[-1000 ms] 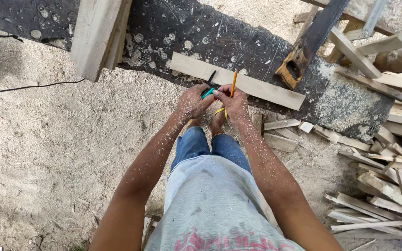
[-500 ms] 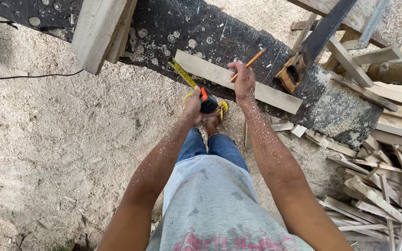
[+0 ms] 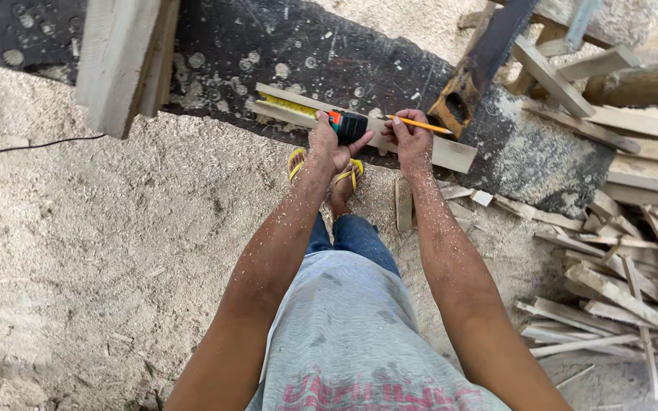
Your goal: The person picks up a hand saw and a tape measure from a shelf, gathers thin wood strips from a pile on the ground, and carries them to a work bench. They measure a strip with the tape measure, mark it with a pencil using a square, and saw the strip to length, repeating the measuring, marking, and sawing on additional strips.
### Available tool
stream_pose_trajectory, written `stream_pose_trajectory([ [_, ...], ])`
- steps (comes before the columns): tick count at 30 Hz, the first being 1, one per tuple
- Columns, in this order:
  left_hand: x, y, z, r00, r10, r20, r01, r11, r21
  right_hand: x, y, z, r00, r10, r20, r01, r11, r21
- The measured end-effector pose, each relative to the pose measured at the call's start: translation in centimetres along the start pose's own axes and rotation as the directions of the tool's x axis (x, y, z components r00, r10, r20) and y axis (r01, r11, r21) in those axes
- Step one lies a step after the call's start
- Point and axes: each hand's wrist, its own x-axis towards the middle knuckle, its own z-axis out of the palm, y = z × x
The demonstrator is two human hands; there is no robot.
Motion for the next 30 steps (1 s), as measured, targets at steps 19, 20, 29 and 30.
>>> stream_pose_trajectory([
  [19, 3.3, -19.6, 5.0, 0.96, -0.166, 0.226, 0.158, 0.986, 0.056, 4.5, -2.9, -11.1, 0.884, 0.326, 0.336, -0.071, 0.803, -0.592],
  [20, 3.4, -20.0, 5.1, 0.958, -0.166, 0.234, 0.158, 0.986, 0.054, 4.6, -2.8, -11.5, 0.882, 0.342, 0.323, -0.086, 0.792, -0.604],
  [29, 4.3, -22.5, 5.9, 0.963, -0.17, 0.209, 0.158, 0.985, 0.072, 5.1, -2.6, -15.1, 0.885, 0.339, 0.318, -0.068, 0.771, -0.633],
  [30, 4.3, -22.7, 6.0, 0.956, -0.186, 0.226, 0.177, 0.982, 0.061, 4.9, -2.6, -15.4, 0.882, 0.346, 0.319, -0.064, 0.759, -0.648],
])
